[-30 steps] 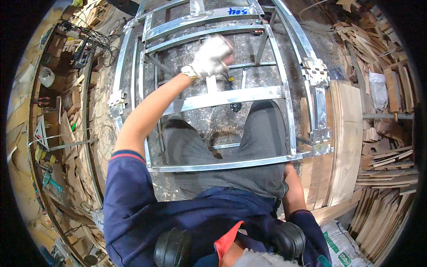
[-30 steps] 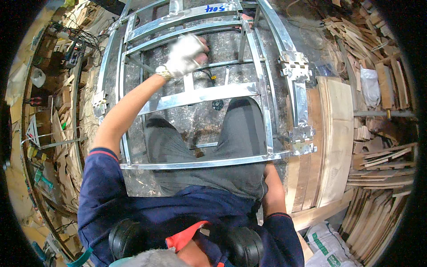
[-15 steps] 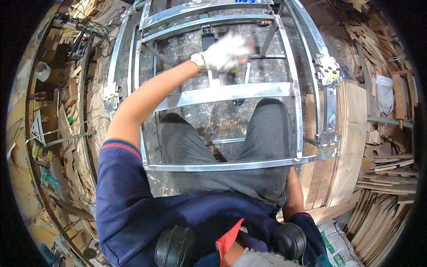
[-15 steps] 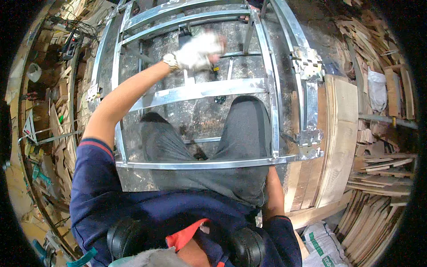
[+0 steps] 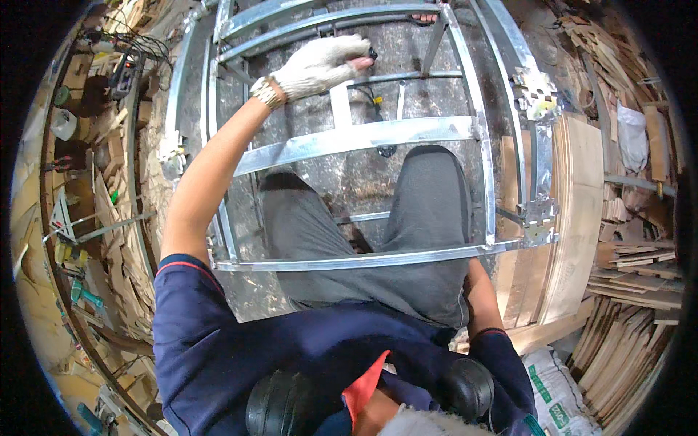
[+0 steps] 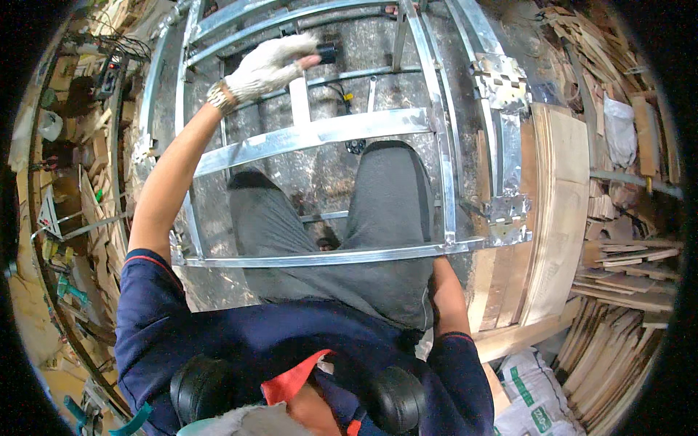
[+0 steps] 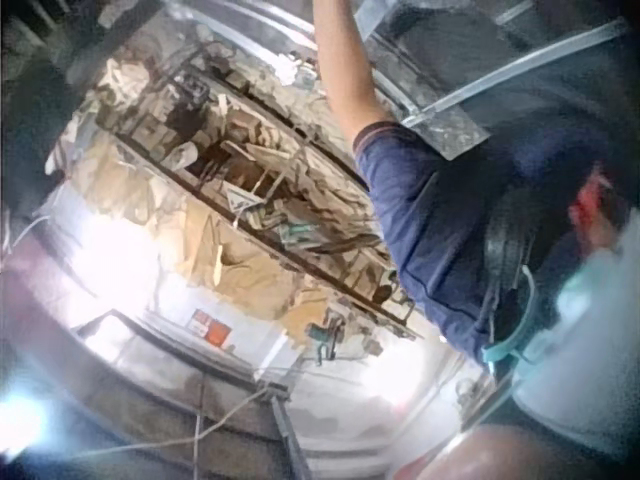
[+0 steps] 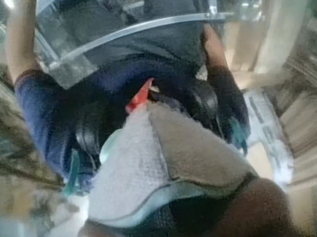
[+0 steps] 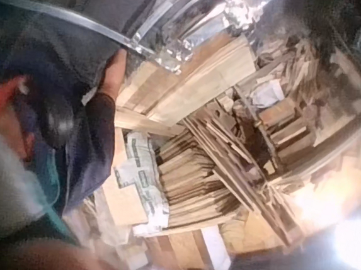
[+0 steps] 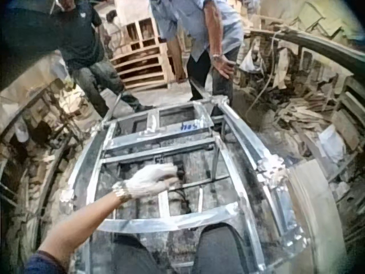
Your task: The person sits on the floor and assembles a metal frame by hand, using a power drill to fasten components. They handle metal bars and a small black device, positioning and securing them within the frame structure.
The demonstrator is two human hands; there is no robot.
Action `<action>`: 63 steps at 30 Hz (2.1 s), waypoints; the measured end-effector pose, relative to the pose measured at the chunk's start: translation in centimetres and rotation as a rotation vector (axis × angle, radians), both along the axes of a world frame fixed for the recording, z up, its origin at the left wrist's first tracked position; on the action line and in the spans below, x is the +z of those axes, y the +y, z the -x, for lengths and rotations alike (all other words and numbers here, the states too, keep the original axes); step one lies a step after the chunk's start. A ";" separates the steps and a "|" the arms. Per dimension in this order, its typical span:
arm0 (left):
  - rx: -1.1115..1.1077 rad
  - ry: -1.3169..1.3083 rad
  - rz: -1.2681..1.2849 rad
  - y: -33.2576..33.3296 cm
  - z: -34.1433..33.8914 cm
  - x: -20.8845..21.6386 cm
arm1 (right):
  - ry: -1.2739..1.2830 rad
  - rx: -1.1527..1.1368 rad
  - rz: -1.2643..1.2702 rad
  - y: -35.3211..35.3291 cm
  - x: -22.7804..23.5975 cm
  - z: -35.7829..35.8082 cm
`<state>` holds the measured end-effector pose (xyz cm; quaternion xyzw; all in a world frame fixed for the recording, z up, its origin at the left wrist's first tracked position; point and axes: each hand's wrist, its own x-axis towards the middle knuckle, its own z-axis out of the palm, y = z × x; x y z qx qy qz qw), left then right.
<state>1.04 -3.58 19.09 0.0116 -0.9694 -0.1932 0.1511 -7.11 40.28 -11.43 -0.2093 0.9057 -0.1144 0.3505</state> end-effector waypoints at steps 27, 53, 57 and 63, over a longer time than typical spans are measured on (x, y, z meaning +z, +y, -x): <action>0.438 -0.420 0.161 6.4 -12.9 -1.0 | 0.044 0.877 0.249 -10.5 -6.1 2.7; 0.406 -0.267 0.285 6.3 -13.6 -1.3 | 0.290 0.320 0.630 -18.9 -1.9 5.0; 0.280 0.082 0.377 7.6 -13.6 -0.5 | 0.591 0.359 0.475 -23.1 -3.4 3.6; -0.198 -0.026 0.596 10.6 -15.2 -0.8 | 0.439 0.275 0.240 -23.5 -1.1 3.5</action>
